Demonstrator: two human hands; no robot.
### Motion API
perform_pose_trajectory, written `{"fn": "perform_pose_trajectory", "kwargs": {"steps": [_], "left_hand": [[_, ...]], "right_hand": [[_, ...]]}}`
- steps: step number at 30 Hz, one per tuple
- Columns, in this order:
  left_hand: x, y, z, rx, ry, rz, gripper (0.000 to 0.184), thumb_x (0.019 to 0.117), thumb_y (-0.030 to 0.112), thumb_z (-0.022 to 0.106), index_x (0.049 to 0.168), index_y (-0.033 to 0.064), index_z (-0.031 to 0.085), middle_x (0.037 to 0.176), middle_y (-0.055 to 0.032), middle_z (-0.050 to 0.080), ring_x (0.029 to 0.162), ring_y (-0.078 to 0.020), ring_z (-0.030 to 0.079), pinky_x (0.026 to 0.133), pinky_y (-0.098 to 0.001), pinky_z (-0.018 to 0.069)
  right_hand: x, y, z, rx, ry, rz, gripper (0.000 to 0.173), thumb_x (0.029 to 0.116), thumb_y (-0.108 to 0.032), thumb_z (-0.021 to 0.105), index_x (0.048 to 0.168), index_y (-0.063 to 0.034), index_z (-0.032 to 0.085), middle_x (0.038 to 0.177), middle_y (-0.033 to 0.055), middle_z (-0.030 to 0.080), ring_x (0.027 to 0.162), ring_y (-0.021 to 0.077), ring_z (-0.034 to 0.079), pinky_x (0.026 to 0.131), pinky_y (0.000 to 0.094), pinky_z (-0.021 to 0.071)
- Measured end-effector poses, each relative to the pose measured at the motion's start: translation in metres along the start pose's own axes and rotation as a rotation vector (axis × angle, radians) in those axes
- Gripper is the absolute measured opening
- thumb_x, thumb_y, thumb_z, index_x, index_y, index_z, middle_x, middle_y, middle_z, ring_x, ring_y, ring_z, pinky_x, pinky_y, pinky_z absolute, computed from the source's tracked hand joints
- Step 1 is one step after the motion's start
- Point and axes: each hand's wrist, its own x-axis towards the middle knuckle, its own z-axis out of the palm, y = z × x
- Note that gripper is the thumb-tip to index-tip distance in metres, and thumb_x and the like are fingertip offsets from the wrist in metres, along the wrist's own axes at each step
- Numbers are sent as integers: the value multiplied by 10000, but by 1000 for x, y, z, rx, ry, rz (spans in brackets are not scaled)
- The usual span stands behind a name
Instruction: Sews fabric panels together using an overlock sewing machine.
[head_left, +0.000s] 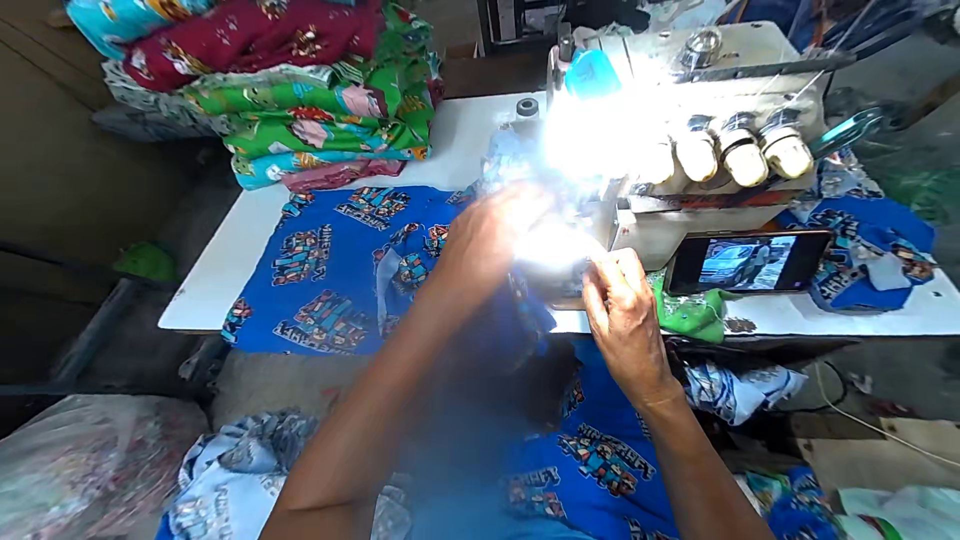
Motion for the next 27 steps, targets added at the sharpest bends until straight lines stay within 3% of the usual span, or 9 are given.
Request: {"fn": "perform_pose_trajectory", "kwargs": {"steps": [8,10,13,17,20,22,23,25,27], "left_hand": [[-14,22,-2,75,31,-313,458,1012,-46,474,1393,145,646,1488,-32,577,1372,-286,544,933,-522,541],[-33,39,-11,60,34,-339,536,952,-115,532,1441,98,589,1542,-89,506,1344,-370,537,885,-553,544],[-53,48,-7,25,89,-372,579,913,-136,588,1456,65,560,1504,-185,472,1191,-433,590,802,-545,576],[-82,62,11,-121,180,-373,545,914,-109,584,1430,64,592,1450,-218,468,874,-329,675,650,-462,598],[-110,84,23,-441,48,-254,367,980,29,569,1341,25,635,1452,-232,484,986,-289,688,796,-413,607],[-122,91,24,-671,-110,-115,351,1017,142,592,1337,5,638,1482,-239,488,1111,-239,673,898,-328,585],[-125,89,23,-762,-167,-67,368,1035,182,593,1360,13,632,1504,-216,488,1159,-199,663,933,-289,573],[-127,76,19,-791,-133,-74,358,1053,223,555,1340,35,658,1429,-140,593,1184,-155,654,961,-289,563],[-127,53,11,-715,-14,-250,318,1054,205,522,1272,53,696,1258,-84,697,1068,-144,693,901,-329,584]], "right_hand": [[-28,1,5,109,-110,11,479,1030,-133,564,1495,-45,490,1007,101,688,859,181,678,796,328,578],[-32,-2,6,165,-147,14,487,1039,-145,561,1510,-60,473,1042,91,697,888,158,693,832,311,587],[-36,-8,9,262,-190,-4,515,1046,-179,573,1536,-82,447,1084,96,684,877,139,693,816,288,594],[-34,-14,11,410,-224,-26,542,1056,-272,566,1549,-92,430,1227,88,675,1022,123,686,916,292,573],[-30,-15,10,548,-252,12,576,1081,-392,477,1557,-72,422,1375,112,618,1210,113,621,1042,303,507],[-26,-8,8,552,-219,95,524,1087,-446,413,1435,-97,593,1294,72,659,1136,92,628,968,305,518],[-24,-1,8,542,-156,153,468,1090,-414,402,1294,-116,700,1146,33,680,1023,83,632,879,309,528],[-20,19,7,529,-14,256,361,1090,-272,434,1105,-104,753,1043,16,700,974,85,652,864,331,545],[-17,34,1,512,56,296,240,1043,-149,545,1170,-52,724,1113,58,682,1000,90,649,879,284,549]]}}
